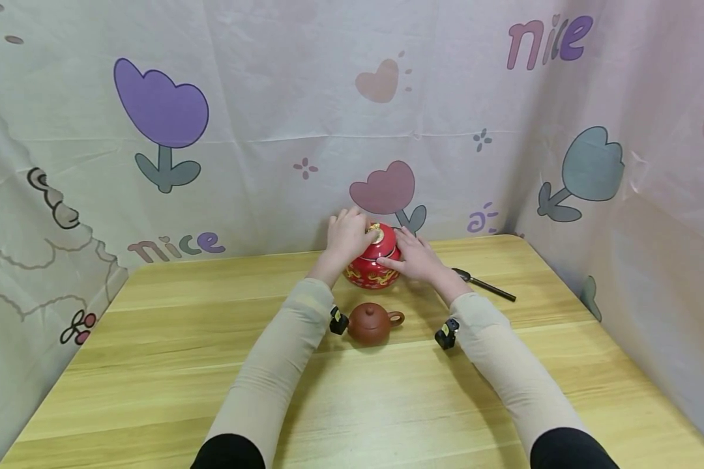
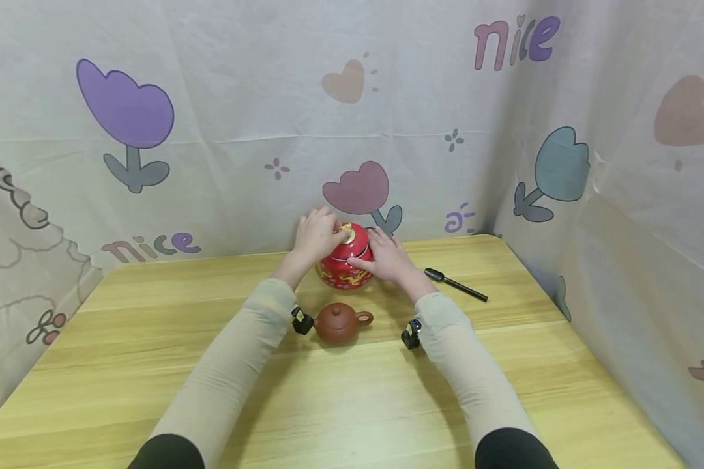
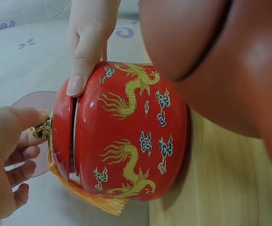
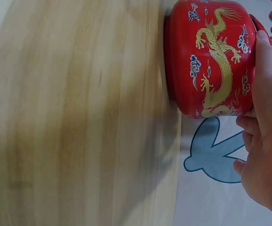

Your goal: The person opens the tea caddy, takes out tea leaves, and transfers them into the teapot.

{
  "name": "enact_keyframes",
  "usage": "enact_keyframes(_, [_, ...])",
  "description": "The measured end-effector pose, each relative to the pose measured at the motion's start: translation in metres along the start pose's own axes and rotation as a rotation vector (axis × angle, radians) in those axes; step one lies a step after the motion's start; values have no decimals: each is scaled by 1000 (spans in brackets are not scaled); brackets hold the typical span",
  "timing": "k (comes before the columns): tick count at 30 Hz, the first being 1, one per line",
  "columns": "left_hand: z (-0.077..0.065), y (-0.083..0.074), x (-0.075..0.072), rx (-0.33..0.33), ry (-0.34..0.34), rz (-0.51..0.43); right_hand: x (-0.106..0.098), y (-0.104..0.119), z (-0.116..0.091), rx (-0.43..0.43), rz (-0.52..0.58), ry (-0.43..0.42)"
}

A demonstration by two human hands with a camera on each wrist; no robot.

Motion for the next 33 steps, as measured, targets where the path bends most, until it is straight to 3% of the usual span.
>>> enact_keyframes(12, [0,-1,5,52,31,8,1,-1,-1,0,-16,-15])
enact_keyframes(19, [-1,3,5,71,65,-41,3,-1,-3,-2,2,-29])
enact_keyframes(27, [0,11,5,63,83,-104,4,0,-3,6,28,-51])
enact_keyframes(33, [1,13,5,20,86,-169,3,2,-3,15,50,-60])
Point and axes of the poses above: each hand's wrist, its own z-axis towards the middle knuckle, its own x-axis out of the palm, y = z × x, the point moved 3 cm from there along z, towards the middle knuckle, and after that the axes turned 13 degrees about -y, right-handed, at the moved point
